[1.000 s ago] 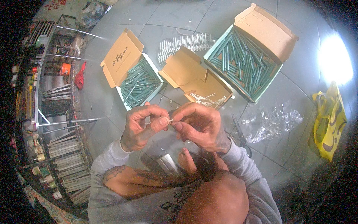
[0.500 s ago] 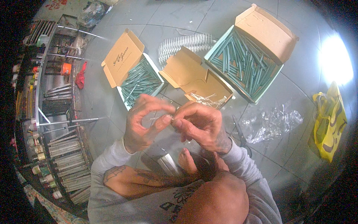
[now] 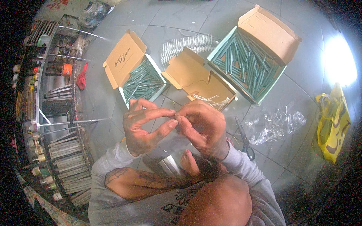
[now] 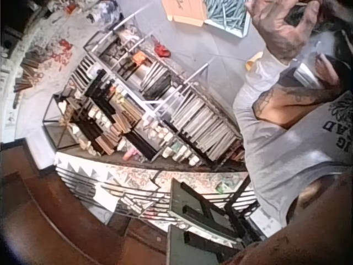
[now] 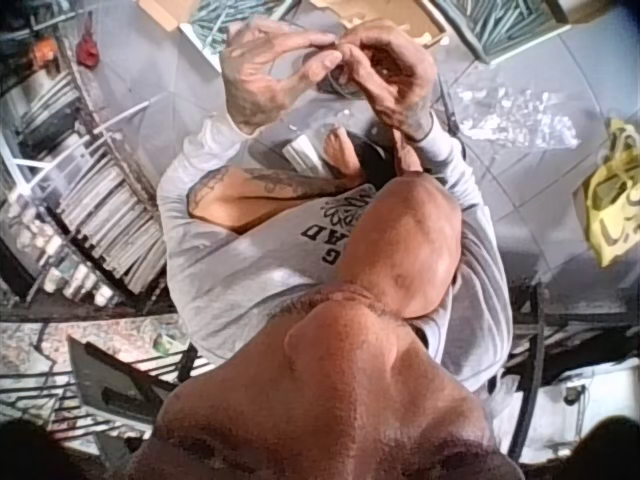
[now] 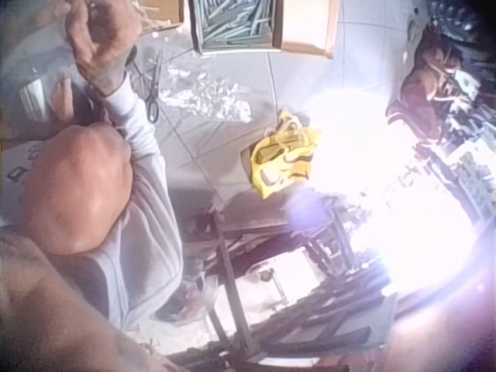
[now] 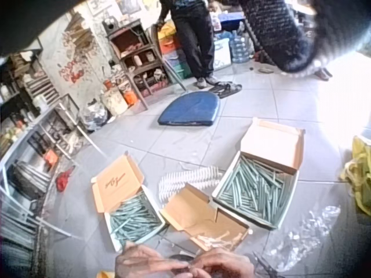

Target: The person assembles a pen by using a small stick to clean or prepare the barrel and then inserting an ink refill and fitting the pen components together.

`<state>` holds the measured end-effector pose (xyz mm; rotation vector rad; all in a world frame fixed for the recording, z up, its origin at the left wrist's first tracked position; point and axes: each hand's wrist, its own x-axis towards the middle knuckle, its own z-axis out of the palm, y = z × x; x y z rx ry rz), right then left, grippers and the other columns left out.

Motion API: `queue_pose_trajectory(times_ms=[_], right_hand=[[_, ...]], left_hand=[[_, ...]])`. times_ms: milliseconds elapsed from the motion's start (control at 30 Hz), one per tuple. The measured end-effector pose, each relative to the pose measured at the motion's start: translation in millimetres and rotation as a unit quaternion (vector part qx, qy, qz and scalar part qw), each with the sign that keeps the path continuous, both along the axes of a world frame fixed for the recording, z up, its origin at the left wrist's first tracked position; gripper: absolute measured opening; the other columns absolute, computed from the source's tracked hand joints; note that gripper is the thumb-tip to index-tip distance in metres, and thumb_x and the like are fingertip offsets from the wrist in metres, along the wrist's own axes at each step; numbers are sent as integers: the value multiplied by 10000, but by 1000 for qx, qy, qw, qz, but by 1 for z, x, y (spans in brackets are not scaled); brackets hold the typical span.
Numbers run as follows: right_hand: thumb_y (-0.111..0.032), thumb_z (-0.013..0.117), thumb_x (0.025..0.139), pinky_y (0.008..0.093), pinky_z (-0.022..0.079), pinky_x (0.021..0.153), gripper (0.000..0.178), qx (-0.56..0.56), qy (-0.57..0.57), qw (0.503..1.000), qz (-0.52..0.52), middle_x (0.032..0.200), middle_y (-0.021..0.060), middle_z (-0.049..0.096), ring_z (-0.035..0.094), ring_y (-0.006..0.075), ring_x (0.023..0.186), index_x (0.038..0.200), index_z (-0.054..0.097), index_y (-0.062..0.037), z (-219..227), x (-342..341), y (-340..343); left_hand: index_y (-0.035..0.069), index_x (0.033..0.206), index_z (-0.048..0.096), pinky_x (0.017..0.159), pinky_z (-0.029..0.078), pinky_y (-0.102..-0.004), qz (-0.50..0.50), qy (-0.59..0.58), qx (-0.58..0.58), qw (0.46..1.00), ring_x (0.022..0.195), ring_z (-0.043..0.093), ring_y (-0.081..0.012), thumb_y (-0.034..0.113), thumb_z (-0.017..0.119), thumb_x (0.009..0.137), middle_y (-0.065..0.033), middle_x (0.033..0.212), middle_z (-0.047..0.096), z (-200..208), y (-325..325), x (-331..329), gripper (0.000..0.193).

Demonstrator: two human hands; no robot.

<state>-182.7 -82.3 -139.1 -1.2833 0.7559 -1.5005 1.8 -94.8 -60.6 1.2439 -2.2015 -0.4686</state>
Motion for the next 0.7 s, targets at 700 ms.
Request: queue_pose_trajectory(times_ms=[700], right_hand=[[3, 720, 805, 300, 472, 603, 103, -75, 98, 992, -39, 825, 105, 660, 607, 187, 666, 897, 678, 20, 6, -2, -4]], left_hand=[[156, 883, 752, 782, 350, -309, 21, 41, 34, 998, 704, 590, -84, 156, 826, 745, 81, 754, 704, 0, 2, 0, 156]])
